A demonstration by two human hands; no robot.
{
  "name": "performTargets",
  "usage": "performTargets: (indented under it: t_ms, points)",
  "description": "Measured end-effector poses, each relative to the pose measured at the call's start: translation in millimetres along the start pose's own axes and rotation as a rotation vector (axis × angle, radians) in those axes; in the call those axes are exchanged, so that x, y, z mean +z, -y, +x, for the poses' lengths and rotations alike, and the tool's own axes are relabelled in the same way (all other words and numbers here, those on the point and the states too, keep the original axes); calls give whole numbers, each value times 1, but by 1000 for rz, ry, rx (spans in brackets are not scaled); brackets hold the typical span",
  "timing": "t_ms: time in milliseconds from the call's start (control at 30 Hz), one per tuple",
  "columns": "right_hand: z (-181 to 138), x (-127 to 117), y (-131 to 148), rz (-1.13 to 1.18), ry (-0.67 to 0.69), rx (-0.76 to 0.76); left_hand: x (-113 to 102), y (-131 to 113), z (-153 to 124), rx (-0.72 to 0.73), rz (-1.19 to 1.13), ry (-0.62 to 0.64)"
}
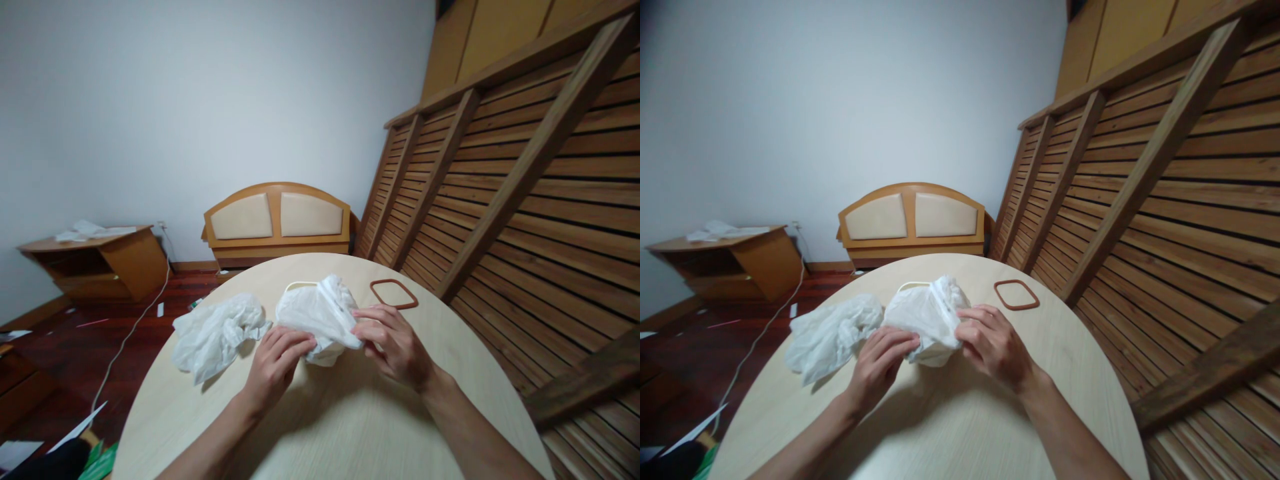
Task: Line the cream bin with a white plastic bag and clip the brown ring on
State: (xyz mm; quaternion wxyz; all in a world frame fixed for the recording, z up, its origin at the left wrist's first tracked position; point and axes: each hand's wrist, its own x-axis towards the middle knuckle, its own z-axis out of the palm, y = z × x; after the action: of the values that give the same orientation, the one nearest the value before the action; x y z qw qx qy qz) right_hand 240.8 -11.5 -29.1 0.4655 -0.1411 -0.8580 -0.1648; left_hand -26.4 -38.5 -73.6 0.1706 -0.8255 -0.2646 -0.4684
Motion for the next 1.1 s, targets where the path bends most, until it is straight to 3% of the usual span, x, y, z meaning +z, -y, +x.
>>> performTargets:
  t_ms: [167,433,667,767,933,1000,1100]
  points:
    - [7,5,13,20,12,-23,3,2,-6,-18,67,-87]
    - [17,22,44,122,20,-122,-1,-1,-3,56,99,72]
    - [13,27,46,265,83,-123,-4,-2,2,74,67,57]
    - [9,20,33,255,-22,33,-5,-3,5,108,67,65]
    - [-8,19,-3,156,-284,609,-8,-3,6,180,67,75]
    - [-17,24,-17,234,-307,792,-8,-2,6,206,61,89]
    - [-26,31,-30,405,-281,904,-10,-3,7,241,57,118]
